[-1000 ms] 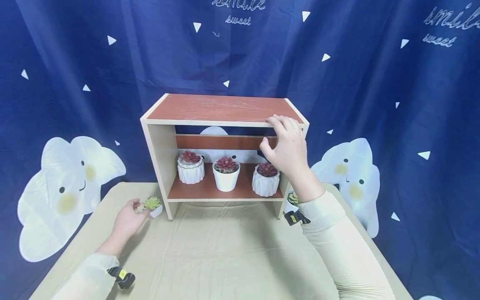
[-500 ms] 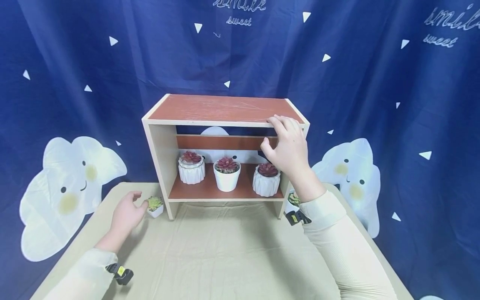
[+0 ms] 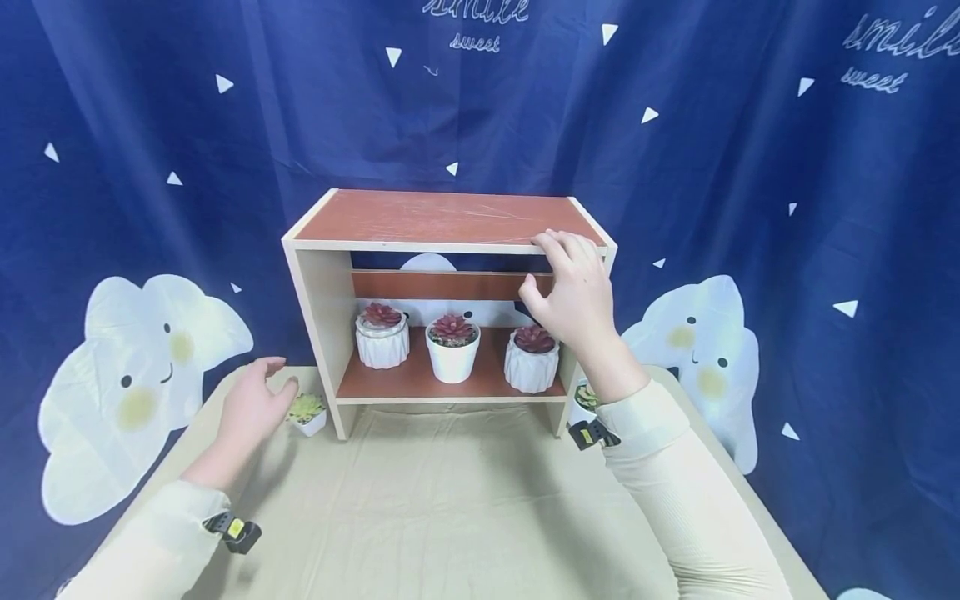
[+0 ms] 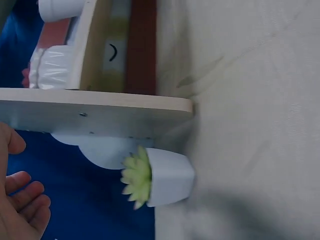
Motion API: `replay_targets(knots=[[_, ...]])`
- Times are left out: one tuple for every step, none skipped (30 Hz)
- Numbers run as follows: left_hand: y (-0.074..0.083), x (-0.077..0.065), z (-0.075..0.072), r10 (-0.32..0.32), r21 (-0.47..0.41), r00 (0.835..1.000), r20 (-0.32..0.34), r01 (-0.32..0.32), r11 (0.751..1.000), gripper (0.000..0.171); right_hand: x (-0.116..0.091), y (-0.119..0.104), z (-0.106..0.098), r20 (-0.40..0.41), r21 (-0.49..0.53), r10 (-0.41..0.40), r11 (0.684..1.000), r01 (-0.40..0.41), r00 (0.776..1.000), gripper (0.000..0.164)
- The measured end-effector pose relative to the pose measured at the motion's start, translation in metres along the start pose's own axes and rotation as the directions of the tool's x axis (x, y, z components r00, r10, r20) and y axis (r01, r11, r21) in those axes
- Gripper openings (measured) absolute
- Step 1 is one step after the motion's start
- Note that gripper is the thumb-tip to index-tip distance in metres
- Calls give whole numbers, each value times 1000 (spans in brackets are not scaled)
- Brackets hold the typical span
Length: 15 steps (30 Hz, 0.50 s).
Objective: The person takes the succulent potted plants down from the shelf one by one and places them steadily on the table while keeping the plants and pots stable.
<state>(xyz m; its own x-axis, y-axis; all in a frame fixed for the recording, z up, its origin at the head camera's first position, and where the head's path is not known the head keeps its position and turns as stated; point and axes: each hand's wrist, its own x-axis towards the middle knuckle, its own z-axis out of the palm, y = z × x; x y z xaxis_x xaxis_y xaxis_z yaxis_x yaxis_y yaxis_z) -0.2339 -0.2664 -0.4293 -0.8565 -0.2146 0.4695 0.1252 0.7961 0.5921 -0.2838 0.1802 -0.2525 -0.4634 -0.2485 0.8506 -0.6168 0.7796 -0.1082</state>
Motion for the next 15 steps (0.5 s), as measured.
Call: replay_targets(knots=[[2,1,-1,5,1,1000,-2,-5,1000,43,0,0,0,-1,-2,1,1000,-1,1000,47],[5,3,-2,9,2,1000,-5,-9,1000,43,0,0,0,-1,-3,4,1000,-4,1000,47],[7,4,-3,12,3,1000,-6,-12,1000,43,0,0,0,-1,-4,5,1000,-5,1000,47],[9,6,-4,15,3,1000,-6,-15,1000,43,0,0,0,-1,-4,6,1000,-6,1000,47],[11,7,-5,19,3,1000,-9,-19,1000,43,0,1,0,-2,-3,6,1000,-6,1000,47],[13,8,-6,24,1,1000,-11,-24,1000,43,0,1,0,-1,-2,7,1000,-7,1000,47],[15,9,-7,29,-1,999,-14,-29,1000,43,0,0,0,-1,-1,8,1000,-8,1000,47],[18,11,-8,38,-1,999,-18,-38,999,43,0,0,0,-2,0,9,1000,-9,1000,47],[20,12,-9,47,-1,999,-23,-47,999,43,0,0,0,-3,2,8,1000,-8,1000,47],[22,14,-10,54,0,998,-29,-54,999,43,0,0,0,-4,2,7,1000,-7,1000,47],[24,15,-11,61,-1,998,-35,-61,998,43,0,0,0,-3,2,7,1000,-7,1000,47],[26,17,-13,66,-2,997,-39,-66,998,43,0,0,0,-3,2,7,1000,-7,1000,47],[28,18,-14,69,-1,997,-43,-69,998,43,0,0,0,-3,2,7,1000,-7,1000,47],[30,20,-15,73,4,996,-43,-73,997,43,0,0,0,-2,1,7,1000,-7,1000,47],[33,22,-17,77,10,996,-42,-77,997,44,-1,0,0,-2,-1,8,1000,-8,1000,47]])
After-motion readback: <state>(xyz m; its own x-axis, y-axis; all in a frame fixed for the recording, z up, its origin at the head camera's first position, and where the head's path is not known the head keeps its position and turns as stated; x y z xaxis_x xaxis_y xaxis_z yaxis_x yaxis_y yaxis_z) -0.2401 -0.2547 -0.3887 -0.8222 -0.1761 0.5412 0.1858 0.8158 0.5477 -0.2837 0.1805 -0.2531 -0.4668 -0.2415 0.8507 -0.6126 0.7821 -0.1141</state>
